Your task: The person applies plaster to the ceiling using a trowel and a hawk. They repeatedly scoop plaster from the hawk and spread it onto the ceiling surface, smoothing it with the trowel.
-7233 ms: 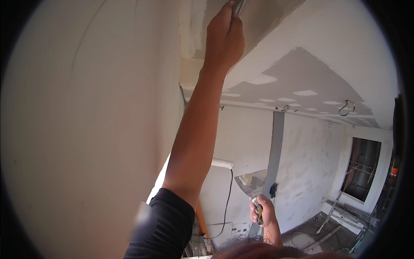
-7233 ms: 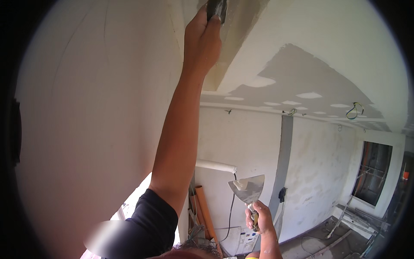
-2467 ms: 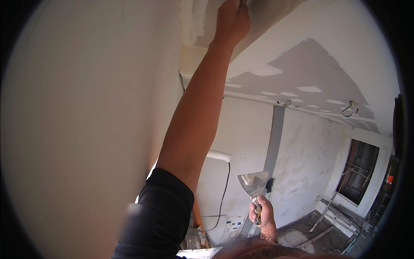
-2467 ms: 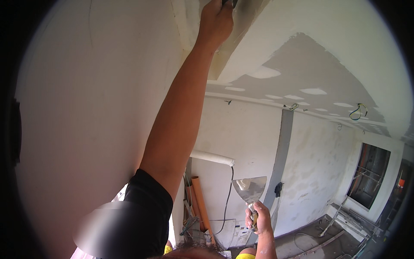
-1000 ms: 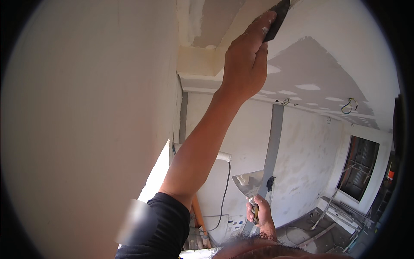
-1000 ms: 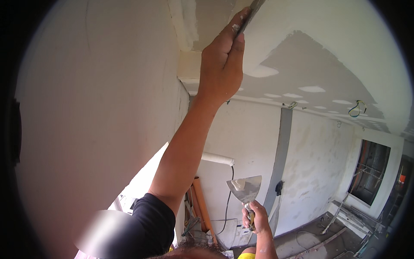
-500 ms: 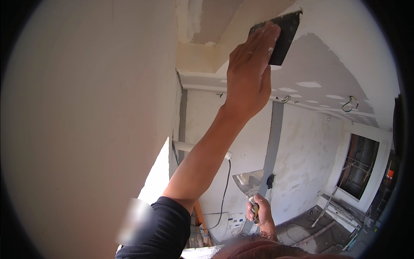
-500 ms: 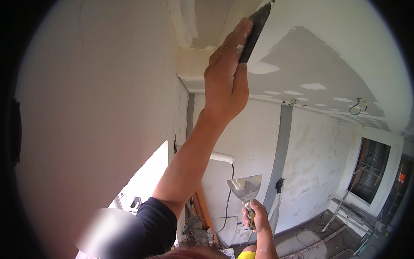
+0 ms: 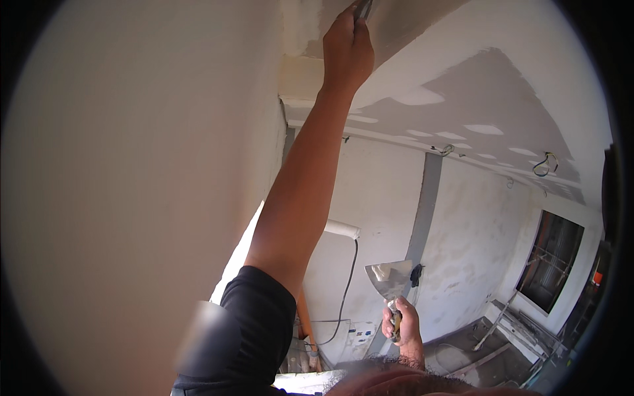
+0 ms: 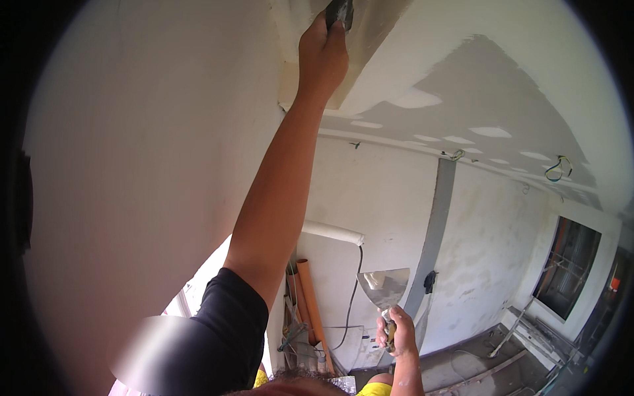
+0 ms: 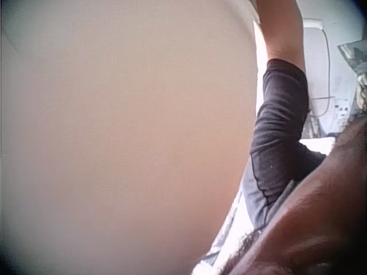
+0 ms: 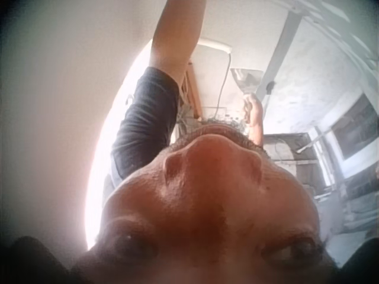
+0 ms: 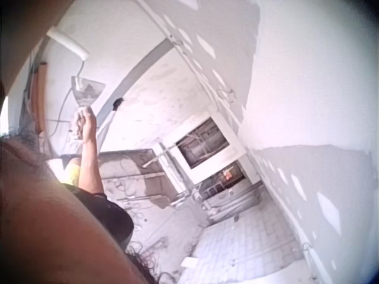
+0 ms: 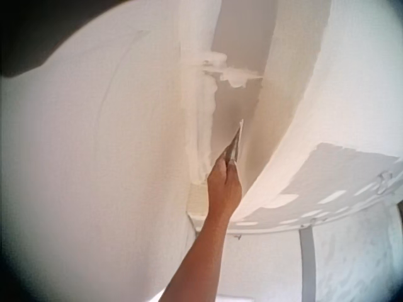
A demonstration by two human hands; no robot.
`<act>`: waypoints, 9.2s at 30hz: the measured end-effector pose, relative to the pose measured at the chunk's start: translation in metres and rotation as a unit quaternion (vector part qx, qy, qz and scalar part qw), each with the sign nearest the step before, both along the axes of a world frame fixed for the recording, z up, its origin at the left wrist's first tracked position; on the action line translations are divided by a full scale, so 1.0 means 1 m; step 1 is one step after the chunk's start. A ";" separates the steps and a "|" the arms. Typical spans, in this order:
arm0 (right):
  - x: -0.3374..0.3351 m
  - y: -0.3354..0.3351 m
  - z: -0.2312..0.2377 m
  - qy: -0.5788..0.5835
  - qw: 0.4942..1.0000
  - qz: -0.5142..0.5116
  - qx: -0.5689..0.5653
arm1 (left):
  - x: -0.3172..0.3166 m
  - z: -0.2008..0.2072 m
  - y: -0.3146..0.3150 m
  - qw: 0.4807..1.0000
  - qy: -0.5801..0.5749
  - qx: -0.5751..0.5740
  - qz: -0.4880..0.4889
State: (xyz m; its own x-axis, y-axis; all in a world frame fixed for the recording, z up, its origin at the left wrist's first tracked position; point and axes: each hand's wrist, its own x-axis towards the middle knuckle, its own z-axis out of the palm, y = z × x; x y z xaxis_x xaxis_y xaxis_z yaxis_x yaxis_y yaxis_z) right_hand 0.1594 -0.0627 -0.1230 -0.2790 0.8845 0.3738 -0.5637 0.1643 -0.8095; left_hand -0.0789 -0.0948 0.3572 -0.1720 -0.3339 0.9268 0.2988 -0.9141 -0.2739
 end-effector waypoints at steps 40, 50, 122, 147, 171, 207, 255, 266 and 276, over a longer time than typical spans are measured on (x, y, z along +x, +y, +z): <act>0.002 0.001 -0.003 -0.007 1.000 0.005 -0.014 | 0.013 -0.016 0.002 0.986 0.092 0.087 0.107; 0.002 0.000 -0.002 -0.013 1.000 0.015 -0.023 | 0.026 -0.083 -0.029 0.992 0.116 -0.039 -0.012; -0.003 -0.024 0.021 0.022 0.990 -0.021 0.135 | -0.054 -0.049 0.042 0.995 -0.039 0.052 0.070; 0.017 -0.020 0.007 0.028 0.991 -0.043 0.127 | -0.033 0.008 0.058 0.994 0.016 0.012 0.110; 0.012 -0.027 0.012 0.020 0.994 -0.025 0.108 | -0.006 -0.097 0.025 0.996 0.049 -0.068 0.033; -0.012 -0.054 0.044 -0.007 0.993 0.001 0.116 | -0.001 -0.367 -0.005 0.816 -0.041 -0.315 -0.484; -0.020 -0.020 -0.048 -0.091 0.987 0.131 -0.034 | -0.022 -0.535 0.011 0.255 -0.130 -0.447 -0.847; -0.026 -0.018 -0.060 -0.114 0.970 0.211 -0.035 | -0.018 -0.546 0.005 0.249 -0.109 -0.535 -0.800; -0.026 -0.007 -0.041 -0.089 0.977 0.193 -0.008 | -0.019 -0.534 0.012 0.345 -0.097 -0.643 -0.677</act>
State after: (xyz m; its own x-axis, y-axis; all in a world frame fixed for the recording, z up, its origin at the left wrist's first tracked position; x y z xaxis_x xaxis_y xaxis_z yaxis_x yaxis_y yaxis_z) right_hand 0.1334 -0.0695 -0.1641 -0.6525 0.7054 0.2768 -0.4314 -0.0456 -0.9010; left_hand -0.0980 -0.0832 -0.1770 0.5362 0.8397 0.0859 -0.7415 0.4200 0.5232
